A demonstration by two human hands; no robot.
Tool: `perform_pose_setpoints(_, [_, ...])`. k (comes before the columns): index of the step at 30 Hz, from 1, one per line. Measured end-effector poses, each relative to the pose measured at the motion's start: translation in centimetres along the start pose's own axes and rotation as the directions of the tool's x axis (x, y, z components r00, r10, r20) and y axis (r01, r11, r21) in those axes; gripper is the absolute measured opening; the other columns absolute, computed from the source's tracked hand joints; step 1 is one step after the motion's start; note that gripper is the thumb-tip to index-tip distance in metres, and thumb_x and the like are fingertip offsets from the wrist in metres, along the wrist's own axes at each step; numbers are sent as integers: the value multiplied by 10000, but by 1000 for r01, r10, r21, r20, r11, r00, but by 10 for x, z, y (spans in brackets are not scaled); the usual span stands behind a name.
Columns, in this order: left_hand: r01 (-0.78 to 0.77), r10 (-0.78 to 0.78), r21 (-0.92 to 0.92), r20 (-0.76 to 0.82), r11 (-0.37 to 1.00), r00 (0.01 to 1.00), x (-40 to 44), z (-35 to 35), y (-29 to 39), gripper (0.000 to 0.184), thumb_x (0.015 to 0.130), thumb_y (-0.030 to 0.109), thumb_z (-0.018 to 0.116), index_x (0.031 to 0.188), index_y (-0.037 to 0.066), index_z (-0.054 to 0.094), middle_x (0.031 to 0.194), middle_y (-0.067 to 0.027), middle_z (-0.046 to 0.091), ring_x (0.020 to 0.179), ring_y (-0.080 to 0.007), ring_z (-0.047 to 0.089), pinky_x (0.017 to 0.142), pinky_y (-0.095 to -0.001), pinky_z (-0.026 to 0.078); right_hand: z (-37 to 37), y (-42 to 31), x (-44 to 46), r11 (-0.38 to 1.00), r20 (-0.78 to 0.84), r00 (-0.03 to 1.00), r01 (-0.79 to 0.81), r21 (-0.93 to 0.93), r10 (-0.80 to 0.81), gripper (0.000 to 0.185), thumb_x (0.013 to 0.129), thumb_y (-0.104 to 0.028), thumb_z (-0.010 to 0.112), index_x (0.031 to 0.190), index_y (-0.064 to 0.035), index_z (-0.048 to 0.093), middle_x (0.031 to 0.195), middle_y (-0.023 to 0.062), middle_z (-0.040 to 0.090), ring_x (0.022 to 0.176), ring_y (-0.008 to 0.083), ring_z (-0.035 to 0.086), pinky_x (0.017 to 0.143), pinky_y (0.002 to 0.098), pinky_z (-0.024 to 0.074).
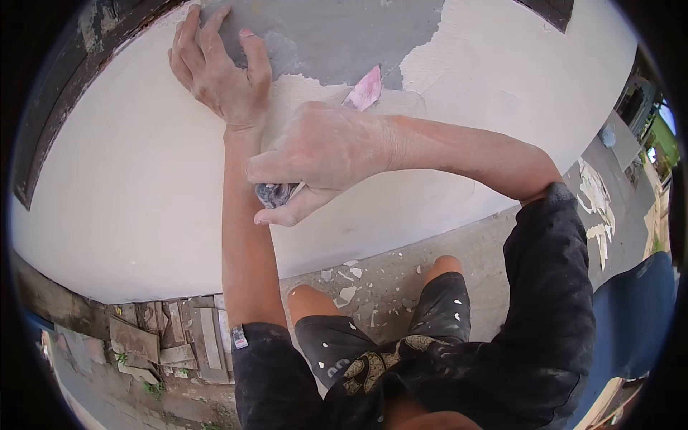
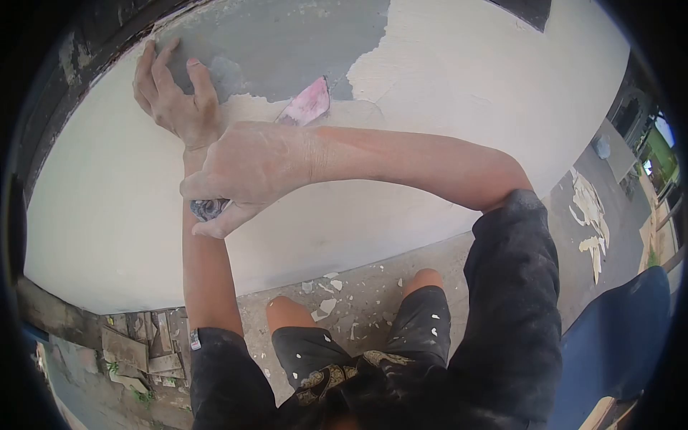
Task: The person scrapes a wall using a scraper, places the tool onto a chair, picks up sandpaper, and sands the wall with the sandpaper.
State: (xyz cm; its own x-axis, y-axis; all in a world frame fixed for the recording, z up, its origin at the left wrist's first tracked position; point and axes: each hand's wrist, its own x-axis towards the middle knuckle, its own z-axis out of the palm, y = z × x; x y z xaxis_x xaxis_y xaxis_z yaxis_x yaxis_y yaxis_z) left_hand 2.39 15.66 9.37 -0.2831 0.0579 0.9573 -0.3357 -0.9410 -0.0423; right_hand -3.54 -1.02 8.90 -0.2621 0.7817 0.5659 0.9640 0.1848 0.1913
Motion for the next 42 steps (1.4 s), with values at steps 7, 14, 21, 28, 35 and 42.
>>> perform_pose_setpoints(7, [4,-4,-3,6,1000,1000,2,-1,3,359,813,165,636,1157,71,676,1381,-134,526,1307,-339,421,1097,-461,339,18,-16,-18,998,166,986,25,-49,-17,426,858,-446,658,696,-71,536,464,80,503,450,318,578,439,409,466])
perform_pose_setpoints(14, [12,-13,4,29,1000,999,2,-1,7,357,824,156,627,1161,46,669,1392,-146,505,1305,-351,414,1087,-458,345,6,-10,-16,999,119,992,35,-9,-34,413,841,-442,672,682,-83,543,485,78,527,484,308,603,454,404,474])
perform_pose_setpoints(21, [13,-15,34,54,999,998,2,-3,10,361,846,163,615,1186,45,650,1418,-147,487,1319,-351,404,1095,-473,327,-24,-2,-32,998,69,997,-15,-66,20,388,834,-429,676,709,-84,550,501,71,539,493,302,599,457,410,465])
perform_pose_setpoints(28, [1,-4,60,51,998,999,2,-1,9,369,838,162,620,1185,39,647,1405,-154,495,1319,-347,409,1093,-458,328,-13,0,-24,996,4,996,87,-8,-87,379,808,-417,679,710,-79,540,447,58,480,450,300,569,428,413,437])
perform_pose_setpoints(35, [-15,11,62,68,998,998,3,-3,8,361,838,153,617,1177,32,649,1399,-145,495,1311,-335,413,1085,-447,342,-10,5,-27,1000,86,996,1,-28,1,385,796,-427,679,706,-75,549,450,60,488,432,289,552,417,398,427])
perform_pose_setpoints(42, [4,-7,38,58,999,998,4,-1,9,368,845,157,615,1193,41,641,1410,-133,486,1313,-333,407,1079,-442,350,-5,-3,-26,998,33,998,56,-32,-55,341,801,-402,670,724,-82,583,460,52,507,451,292,568,434,405,438])
